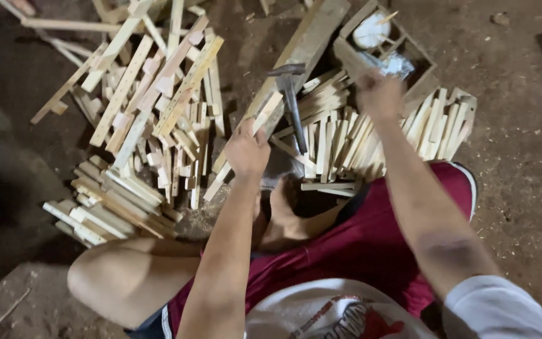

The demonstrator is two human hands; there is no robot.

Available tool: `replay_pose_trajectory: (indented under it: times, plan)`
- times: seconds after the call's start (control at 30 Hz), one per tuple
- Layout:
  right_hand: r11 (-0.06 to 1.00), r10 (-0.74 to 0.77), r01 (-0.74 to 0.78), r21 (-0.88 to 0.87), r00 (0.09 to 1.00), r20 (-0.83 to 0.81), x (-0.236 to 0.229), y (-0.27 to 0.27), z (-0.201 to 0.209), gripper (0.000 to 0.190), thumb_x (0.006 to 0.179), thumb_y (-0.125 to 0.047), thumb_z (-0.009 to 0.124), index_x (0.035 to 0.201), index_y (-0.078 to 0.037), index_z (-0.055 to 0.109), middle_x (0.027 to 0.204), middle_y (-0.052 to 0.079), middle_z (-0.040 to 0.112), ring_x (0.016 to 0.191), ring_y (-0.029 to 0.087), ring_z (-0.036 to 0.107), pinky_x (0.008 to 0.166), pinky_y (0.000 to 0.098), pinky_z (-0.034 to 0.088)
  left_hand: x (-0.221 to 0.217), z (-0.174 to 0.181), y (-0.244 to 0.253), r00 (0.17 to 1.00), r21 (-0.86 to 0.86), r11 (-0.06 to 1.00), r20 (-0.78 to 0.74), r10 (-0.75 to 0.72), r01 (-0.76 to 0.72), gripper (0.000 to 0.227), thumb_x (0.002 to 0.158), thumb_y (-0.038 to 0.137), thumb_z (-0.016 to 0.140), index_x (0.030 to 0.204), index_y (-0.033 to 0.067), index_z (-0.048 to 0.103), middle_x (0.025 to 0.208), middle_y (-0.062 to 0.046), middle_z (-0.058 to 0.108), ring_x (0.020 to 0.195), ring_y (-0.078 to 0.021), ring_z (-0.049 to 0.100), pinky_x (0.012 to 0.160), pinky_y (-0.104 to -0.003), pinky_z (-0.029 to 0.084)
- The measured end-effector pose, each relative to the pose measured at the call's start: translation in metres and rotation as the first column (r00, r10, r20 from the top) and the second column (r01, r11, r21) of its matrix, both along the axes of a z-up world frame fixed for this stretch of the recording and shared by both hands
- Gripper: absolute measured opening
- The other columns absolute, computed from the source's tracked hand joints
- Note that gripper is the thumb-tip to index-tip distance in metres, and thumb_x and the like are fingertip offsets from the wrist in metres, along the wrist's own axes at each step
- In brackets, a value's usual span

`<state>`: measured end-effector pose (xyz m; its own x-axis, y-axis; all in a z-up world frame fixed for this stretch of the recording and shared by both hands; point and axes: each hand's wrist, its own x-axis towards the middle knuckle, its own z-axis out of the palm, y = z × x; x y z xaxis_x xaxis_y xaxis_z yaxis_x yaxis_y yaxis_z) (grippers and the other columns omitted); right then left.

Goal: The person sits on the floor and repeatedly picks up small wooden pieces, places nails on them, and hammers the nails in. They then set the finished pieces aside and continue the process with new pieces.

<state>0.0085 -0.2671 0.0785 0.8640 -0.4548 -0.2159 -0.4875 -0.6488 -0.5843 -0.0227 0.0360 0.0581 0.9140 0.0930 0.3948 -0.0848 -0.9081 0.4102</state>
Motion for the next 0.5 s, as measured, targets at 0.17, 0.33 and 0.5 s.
replay_pose_trajectory:
  times: [0.17, 0.33, 0.5]
  plan:
    - [0.93, -0.029, -0.069, -0.36, 0.966, -0.258, 0.012, -0.083, 0.019, 0.047, 0.101, -0.042, 0.069, 0.142, -0.021, 0.065, 0.093, 0.012, 0.077, 0.118, 0.031, 0.064, 0.124, 0.0497, 0.018, 0.005, 0.03, 0.003, 0.9, 0.053, 0.991, -0.425, -0.091, 0.126, 0.029, 0.101, 0.032, 0.066, 0.12, 0.0116, 0.06, 0.061, 0.004, 0.059, 0.048, -0.0085, 0.051, 0.043, -0.022, 0.043]
    - [0.907, 0.027, -0.193, -0.374, 0.913, -0.406, 0.026, -0.085, 0.025, 0.059, 0.102, -0.054, 0.062, 0.154, -0.031, 0.048, 0.113, 0.016, 0.075, 0.146, 0.042, 0.032, 0.121, 0.0587, 0.015, 0.008, 0.022, 0.003, 0.913, 0.033, 0.992, -0.398, -0.095, 0.118, 0.023, 0.1, 0.037, 0.066, 0.118, 0.0221, 0.067, 0.049, 0.01, 0.045, 0.041, -0.0062, 0.035, 0.038, -0.021, 0.027]
    - [0.877, 0.071, -0.206, -0.434, 0.949, -0.306, 0.032, -0.088, 0.008, 0.031, 0.104, -0.049, 0.069, 0.132, -0.036, 0.071, 0.057, 0.003, 0.064, 0.058, 0.018, 0.067, 0.117, 0.0581, 0.032, 0.007, 0.019, 0.003, 0.912, 0.057, 0.992, -0.403, -0.078, 0.11, 0.024, 0.099, 0.038, 0.066, 0.119, 0.0239, 0.066, 0.047, 0.01, 0.043, 0.039, -0.0074, 0.033, 0.037, -0.023, 0.026]
